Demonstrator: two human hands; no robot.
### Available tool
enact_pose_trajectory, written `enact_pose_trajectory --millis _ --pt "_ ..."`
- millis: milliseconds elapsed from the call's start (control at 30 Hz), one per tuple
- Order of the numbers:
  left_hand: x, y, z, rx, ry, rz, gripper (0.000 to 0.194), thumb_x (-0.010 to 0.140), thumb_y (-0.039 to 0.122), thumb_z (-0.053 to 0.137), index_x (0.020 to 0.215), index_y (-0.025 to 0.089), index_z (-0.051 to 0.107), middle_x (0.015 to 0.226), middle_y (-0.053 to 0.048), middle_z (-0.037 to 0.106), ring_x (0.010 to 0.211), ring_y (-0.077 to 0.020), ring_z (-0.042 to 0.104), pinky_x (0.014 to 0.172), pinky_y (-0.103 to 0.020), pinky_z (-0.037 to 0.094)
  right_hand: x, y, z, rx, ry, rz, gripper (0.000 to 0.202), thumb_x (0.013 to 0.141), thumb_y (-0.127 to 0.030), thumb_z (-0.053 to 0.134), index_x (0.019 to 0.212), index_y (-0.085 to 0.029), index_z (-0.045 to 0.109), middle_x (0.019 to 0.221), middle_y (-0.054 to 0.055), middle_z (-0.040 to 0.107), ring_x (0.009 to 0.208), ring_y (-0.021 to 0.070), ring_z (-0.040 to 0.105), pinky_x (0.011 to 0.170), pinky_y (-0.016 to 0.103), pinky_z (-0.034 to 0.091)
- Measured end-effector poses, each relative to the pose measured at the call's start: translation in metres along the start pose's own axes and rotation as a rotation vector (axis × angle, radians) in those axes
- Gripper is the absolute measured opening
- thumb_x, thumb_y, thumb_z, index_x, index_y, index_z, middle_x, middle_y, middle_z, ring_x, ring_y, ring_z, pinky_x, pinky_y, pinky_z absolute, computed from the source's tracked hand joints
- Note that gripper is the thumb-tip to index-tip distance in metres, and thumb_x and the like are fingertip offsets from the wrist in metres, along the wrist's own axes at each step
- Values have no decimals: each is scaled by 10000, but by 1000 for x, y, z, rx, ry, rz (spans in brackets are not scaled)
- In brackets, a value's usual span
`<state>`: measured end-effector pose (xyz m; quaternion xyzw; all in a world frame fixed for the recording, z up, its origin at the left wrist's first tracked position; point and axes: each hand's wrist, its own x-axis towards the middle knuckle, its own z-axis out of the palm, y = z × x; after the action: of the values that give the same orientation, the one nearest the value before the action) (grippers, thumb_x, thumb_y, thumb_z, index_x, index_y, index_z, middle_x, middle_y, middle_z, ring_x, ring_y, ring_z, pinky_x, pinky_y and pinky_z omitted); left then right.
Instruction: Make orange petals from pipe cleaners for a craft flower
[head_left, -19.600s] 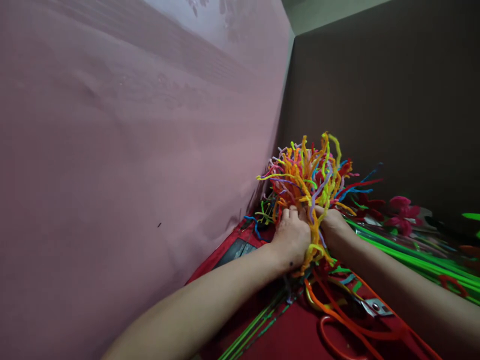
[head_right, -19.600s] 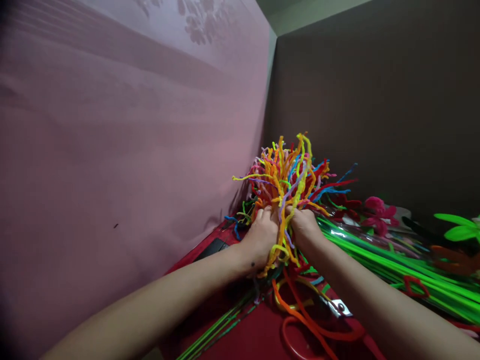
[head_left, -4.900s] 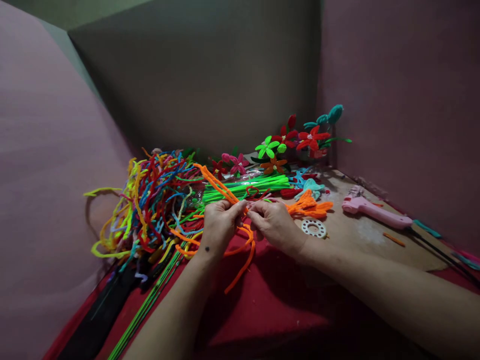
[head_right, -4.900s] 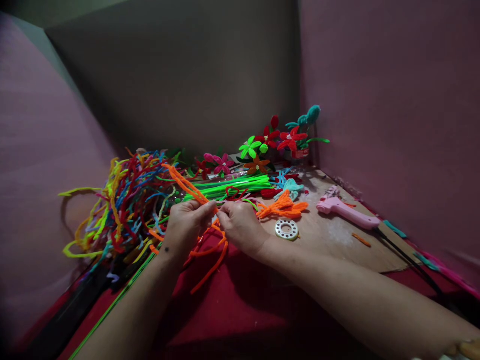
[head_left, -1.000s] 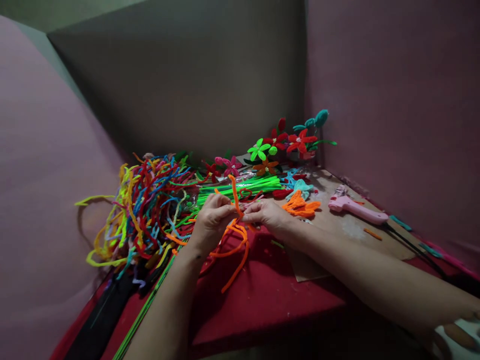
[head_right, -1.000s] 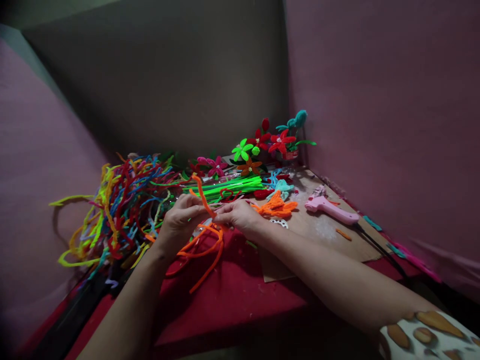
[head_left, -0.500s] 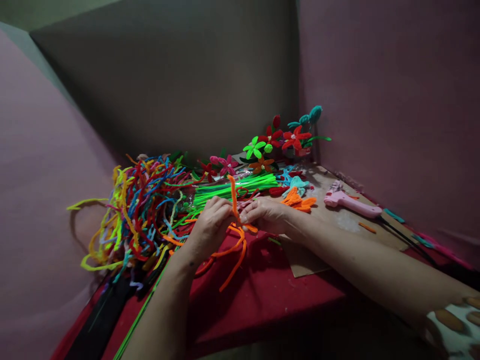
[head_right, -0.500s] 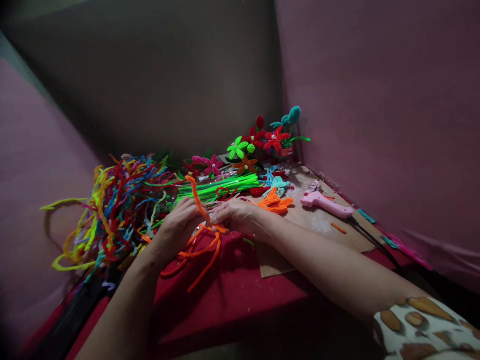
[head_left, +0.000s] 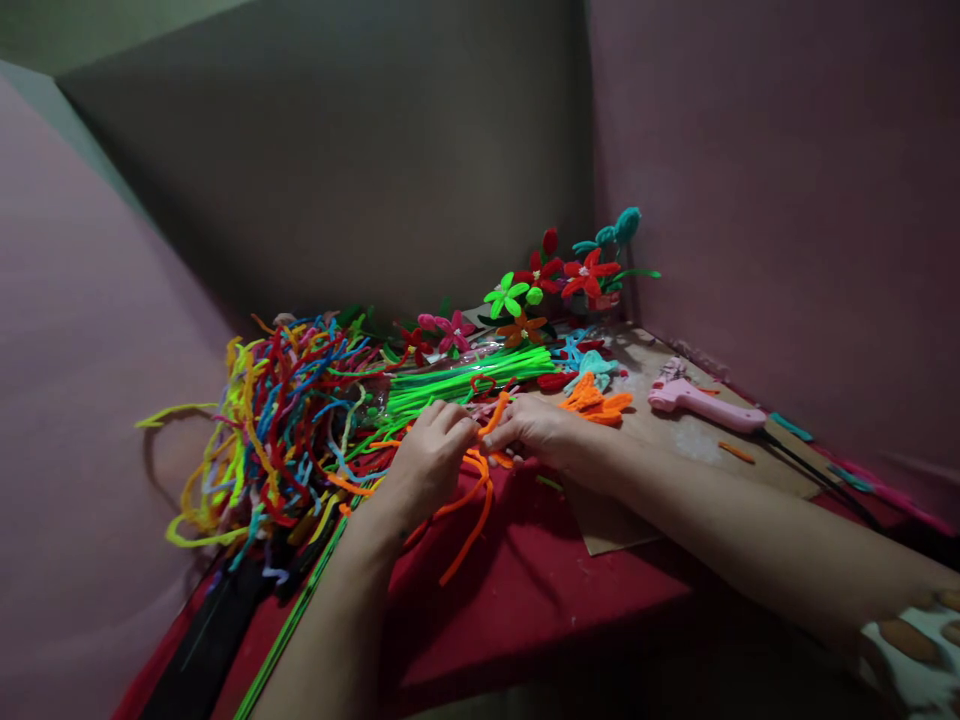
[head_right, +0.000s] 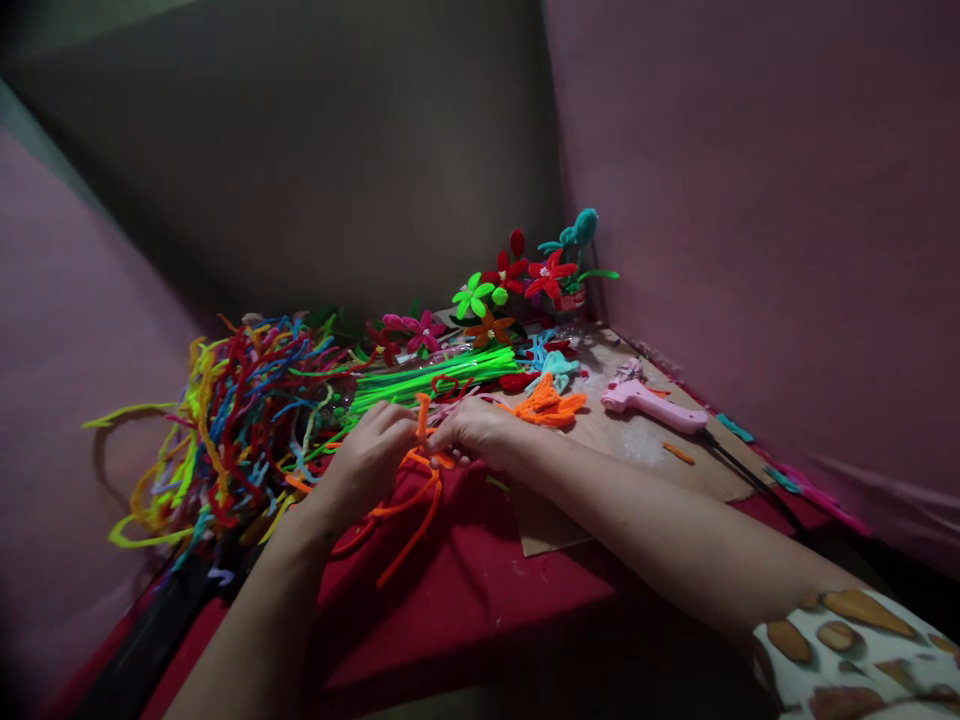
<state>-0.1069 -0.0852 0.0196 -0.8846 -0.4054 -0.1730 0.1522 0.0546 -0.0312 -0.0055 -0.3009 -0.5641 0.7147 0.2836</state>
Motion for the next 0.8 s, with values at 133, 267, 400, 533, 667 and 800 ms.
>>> enact_pose_trajectory --millis 133,267,400,533,667,800 --pt "-3 5 7 -65 -99 -143 160 817 94 382 770 173 512 793 -46 519 680 -145 442 605 -258 363 0 0 0 -306 85 -87 124 561 -113 565 439 -121 542 384 -42 436 403 64 358 430 219 259" --pt "0 9 5 -385 -103 -441 131 816 197 419 735 165 518 696 -20 532 617 -126 468 586 -252 383 -4 3 9 -739 268 -311 171 651 -127 539 483 -127 572 450 -11 497 477 89 421 493 227 289" --pt "3 7 -6 -1086 -200 -816 172 753 305 522 681 149 515 501 40 447 396 -79 403 397 -212 351 -13 11 18 -1101 387 -769 161 730 -122 501 597 -129 591 625 62 601 618 140 500 605 257 346" --pt "3 6 -12 -1579 -198 -942 184 690 271 595 617 139 491 428 51 424 299 -59 363 289 -183 312 -17 14 17 -1239 427 -1125 193 792 -127 452 652 -136 583 659 91 606 678 181 510 663 311 361" --pt "3 7 -14 -1545 3 -900 190 693 279 648 673 131 531 486 36 498 344 -61 432 320 -178 368 -19 5 16 -885 416 -1040 167 806 -154 478 684 -153 592 667 68 614 662 157 530 655 286 394" --pt "1 10 -20 -1224 318 -689 160 691 234 681 809 166 598 675 15 574 534 -81 540 493 -203 463 -24 -5 19 -455 306 -741 94 769 -192 552 724 -150 623 708 42 632 664 132 553 644 249 418"
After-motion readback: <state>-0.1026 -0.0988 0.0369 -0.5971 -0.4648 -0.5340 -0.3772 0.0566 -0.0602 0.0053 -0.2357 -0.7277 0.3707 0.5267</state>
